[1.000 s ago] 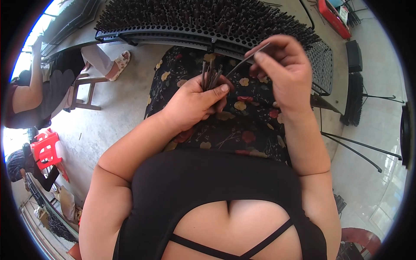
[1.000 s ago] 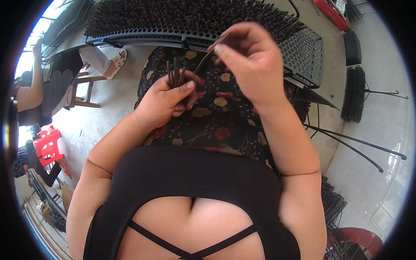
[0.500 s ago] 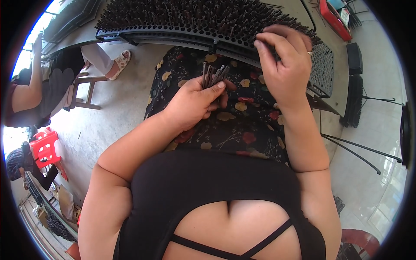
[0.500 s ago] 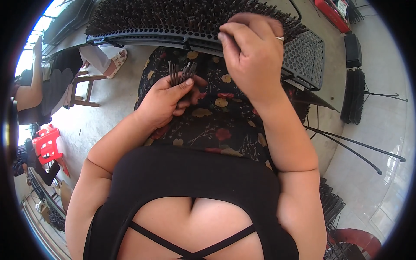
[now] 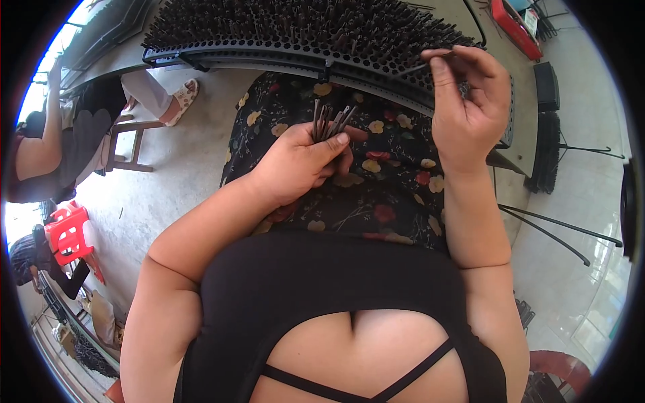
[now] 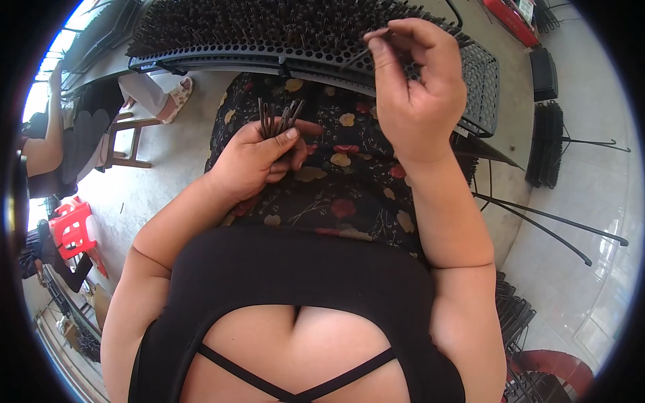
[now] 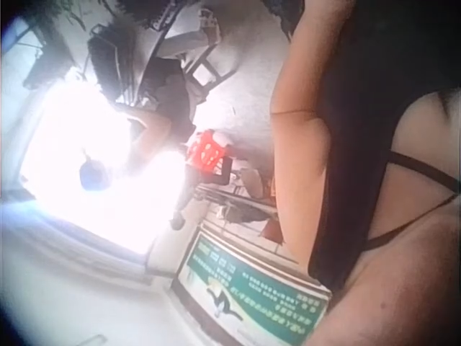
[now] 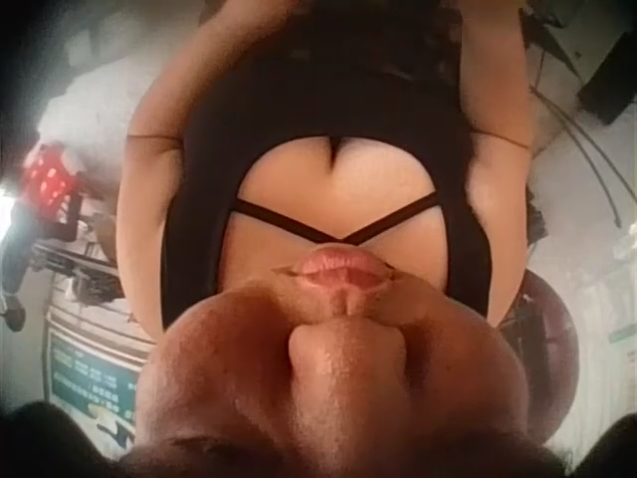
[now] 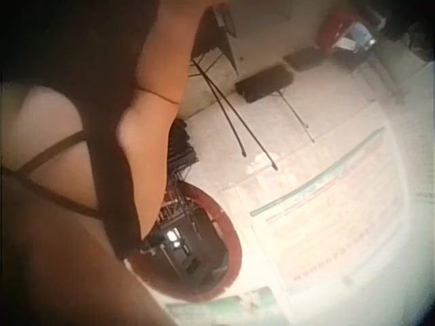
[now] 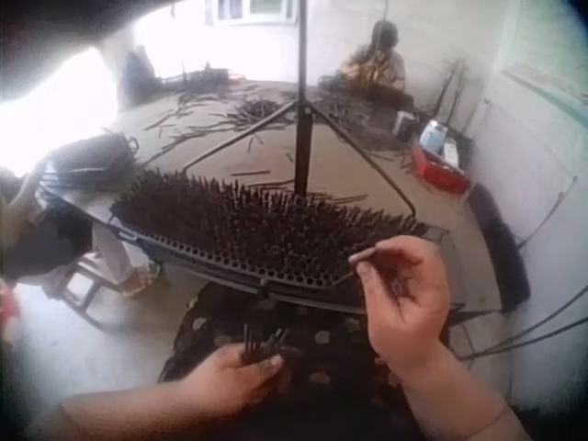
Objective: Sorting and inserting small metal rods into a perforated metal grid assembly.
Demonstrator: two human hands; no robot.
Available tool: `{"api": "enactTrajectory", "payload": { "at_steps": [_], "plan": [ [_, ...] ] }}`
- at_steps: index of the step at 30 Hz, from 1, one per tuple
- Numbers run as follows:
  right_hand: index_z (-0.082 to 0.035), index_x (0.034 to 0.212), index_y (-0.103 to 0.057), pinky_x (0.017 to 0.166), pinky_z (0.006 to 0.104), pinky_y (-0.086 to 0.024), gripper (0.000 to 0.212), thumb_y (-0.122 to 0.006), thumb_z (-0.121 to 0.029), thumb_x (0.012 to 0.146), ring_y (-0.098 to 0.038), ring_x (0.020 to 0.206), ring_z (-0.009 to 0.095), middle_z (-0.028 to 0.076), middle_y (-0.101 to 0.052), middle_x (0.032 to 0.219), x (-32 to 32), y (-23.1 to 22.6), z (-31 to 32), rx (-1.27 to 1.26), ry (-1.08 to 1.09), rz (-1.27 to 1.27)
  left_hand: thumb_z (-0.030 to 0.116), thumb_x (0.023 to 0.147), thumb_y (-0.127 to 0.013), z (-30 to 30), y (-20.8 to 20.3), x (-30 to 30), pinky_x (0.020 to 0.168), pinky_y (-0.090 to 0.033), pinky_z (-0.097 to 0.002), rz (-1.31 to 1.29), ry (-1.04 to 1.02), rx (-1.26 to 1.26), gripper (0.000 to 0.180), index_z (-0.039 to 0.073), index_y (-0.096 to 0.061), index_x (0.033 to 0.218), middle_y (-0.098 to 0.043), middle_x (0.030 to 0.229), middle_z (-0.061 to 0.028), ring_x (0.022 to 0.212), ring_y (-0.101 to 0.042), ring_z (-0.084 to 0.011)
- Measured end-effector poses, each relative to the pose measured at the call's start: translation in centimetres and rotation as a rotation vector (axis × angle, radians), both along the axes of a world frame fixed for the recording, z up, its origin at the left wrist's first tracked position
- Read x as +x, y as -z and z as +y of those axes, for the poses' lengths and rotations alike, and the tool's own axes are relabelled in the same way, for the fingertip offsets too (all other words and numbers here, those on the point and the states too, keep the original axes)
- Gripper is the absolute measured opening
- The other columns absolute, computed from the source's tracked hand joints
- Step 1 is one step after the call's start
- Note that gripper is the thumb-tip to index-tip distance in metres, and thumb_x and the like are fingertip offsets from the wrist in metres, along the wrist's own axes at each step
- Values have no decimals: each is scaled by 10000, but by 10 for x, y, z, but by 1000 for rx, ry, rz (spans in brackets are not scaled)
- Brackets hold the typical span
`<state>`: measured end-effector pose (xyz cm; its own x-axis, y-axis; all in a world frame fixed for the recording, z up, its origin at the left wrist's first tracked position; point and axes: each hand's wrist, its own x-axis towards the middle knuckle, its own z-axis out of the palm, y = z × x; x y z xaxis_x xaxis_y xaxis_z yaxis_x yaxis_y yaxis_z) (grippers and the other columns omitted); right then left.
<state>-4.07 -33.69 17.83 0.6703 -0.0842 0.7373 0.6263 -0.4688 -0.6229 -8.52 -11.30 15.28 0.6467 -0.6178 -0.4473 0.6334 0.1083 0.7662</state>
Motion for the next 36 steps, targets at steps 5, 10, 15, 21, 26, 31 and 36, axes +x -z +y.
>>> {"api": "enactTrajectory", "payload": {
  "at_steps": [5,10,15,21,26,31,36],
  "plan": [
    [2,1045,-587,772,253,-528,225,-689,51,851,-677,836,153,93,-695,944,8,-1,3,-96,38,-96,207,1034,-459,-1,0,-1,491,-299,-170,-20,12,44,336,-2,-554,1280,-559,771,0,565,-386,-28],
    [25,1098,-556,801,230,-541,264,-669,89,868,-673,885,131,107,-700,968,9,-6,1,-190,83,-79,205,1037,-452,-1,2,1,488,-296,-169,5,10,39,336,2,-553,1285,-555,781,0,560,-380,-28],
    [-63,913,-717,832,293,-476,173,-760,-1,757,-645,873,200,41,-701,949,5,-31,14,-691,248,-179,197,1036,-450,-1,1,2,479,-290,-170,48,3,5,334,1,-552,1287,-550,787,-2,557,-372,-29],
    [-60,893,-714,792,346,-496,207,-778,-100,700,-634,902,282,84,-685,952,-23,-13,24,-236,-189,342,172,1020,-483,-4,-5,9,480,-301,-170,85,22,-114,278,22,-580,1233,-576,817,-23,584,-398,-35],
    [-13,936,-691,707,236,-519,150,-712,-28,789,-664,831,118,59,-712,959,-31,-11,16,144,-470,853,131,994,-532,-12,-8,8,502,-326,-172,-61,120,-6,145,39,-607,1077,-595,851,-28,621,-427,-40],
    [12,1059,-619,703,266,-548,155,-601,24,906,-683,858,182,144,-709,964,-20,-14,-7,623,-403,682,134,984,-529,-17,-15,8,499,-339,-186,43,140,35,177,54,-645,1092,-588,776,18,597,-444,-39],
    [46,1102,-572,717,228,-563,238,-630,107,879,-670,825,131,171,-705,999,-7,-9,-18,156,-65,72,142,999,-509,-22,-6,9,476,-324,-196,92,104,44,210,32,-624,1135,-570,766,1,578,-429,-46]
  ]
}}
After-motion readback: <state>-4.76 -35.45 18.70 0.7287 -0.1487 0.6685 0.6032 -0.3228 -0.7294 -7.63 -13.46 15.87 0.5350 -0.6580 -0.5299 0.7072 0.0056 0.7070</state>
